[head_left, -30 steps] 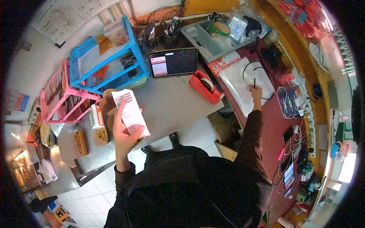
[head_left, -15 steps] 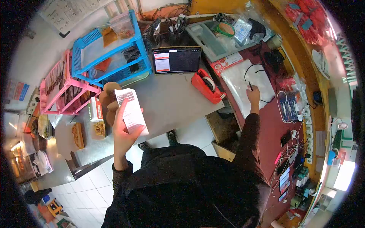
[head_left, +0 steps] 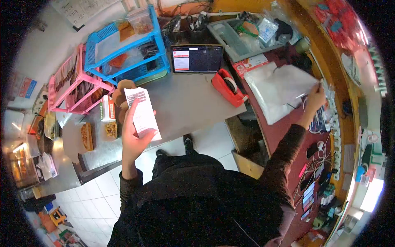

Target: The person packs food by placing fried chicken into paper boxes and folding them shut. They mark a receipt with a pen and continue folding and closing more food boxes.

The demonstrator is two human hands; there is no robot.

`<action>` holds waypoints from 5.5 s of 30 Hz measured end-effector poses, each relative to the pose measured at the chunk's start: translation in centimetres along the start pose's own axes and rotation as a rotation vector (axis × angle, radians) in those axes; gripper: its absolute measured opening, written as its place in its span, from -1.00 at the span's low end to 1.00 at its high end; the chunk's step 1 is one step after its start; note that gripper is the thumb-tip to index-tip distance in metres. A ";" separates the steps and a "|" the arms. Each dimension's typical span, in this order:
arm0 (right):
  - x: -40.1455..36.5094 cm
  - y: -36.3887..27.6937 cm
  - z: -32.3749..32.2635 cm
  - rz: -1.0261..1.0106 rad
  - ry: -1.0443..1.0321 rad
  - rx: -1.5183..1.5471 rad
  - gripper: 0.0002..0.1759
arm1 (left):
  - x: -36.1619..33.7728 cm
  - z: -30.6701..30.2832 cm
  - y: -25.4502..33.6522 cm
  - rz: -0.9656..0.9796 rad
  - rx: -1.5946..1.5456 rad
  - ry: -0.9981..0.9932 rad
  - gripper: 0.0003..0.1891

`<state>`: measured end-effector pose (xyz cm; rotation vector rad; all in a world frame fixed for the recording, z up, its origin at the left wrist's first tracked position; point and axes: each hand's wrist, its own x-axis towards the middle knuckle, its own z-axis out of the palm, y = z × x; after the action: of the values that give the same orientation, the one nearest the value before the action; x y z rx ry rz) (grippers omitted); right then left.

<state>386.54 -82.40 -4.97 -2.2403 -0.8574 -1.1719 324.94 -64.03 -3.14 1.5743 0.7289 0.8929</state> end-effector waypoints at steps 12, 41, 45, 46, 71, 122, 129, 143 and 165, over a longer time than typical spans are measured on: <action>-8.1 15.3 -46.4 0.043 0.161 -0.505 -0.75 | -8.9 6.0 -0.6 0.131 -0.084 -0.467 -0.03; -56.9 45.4 -121.0 0.942 0.164 -0.906 -0.64 | -31.2 43.8 14.2 0.344 -0.333 -1.116 -0.01; -57.5 55.8 -125.0 0.811 -0.014 -0.927 -0.57 | -33.3 48.9 17.7 0.176 -0.438 -1.056 0.01; -60.5 61.6 -128.8 1.011 0.071 -0.830 -0.57 | -33.7 49.9 17.9 0.163 -0.463 -1.056 0.01; -56.0 55.1 -122.3 1.229 0.304 -0.996 -0.55 | -36.7 48.6 18.5 0.122 -0.472 -0.994 0.01; -11.7 -69.2 -20.8 -0.613 -0.838 1.940 -0.88 | -2.5 -25.9 5.5 0.102 0.085 0.378 -0.01; -9.8 -70.1 -19.2 -0.375 -1.722 1.794 -0.47 | -0.3 -29.4 4.1 0.134 0.048 0.407 0.00; -10.9 -76.2 -24.8 -0.507 -1.201 1.809 -0.37 | -1.5 -36.1 4.5 0.156 0.126 0.243 0.04; -15.2 -80.5 -27.2 -0.751 -0.802 1.788 -0.88 | -2.7 -39.8 4.5 0.236 0.160 0.185 0.11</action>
<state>307.79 -48.78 5.76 -0.6774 -1.9525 0.5258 289.49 -46.61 4.20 1.7602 0.7707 1.1902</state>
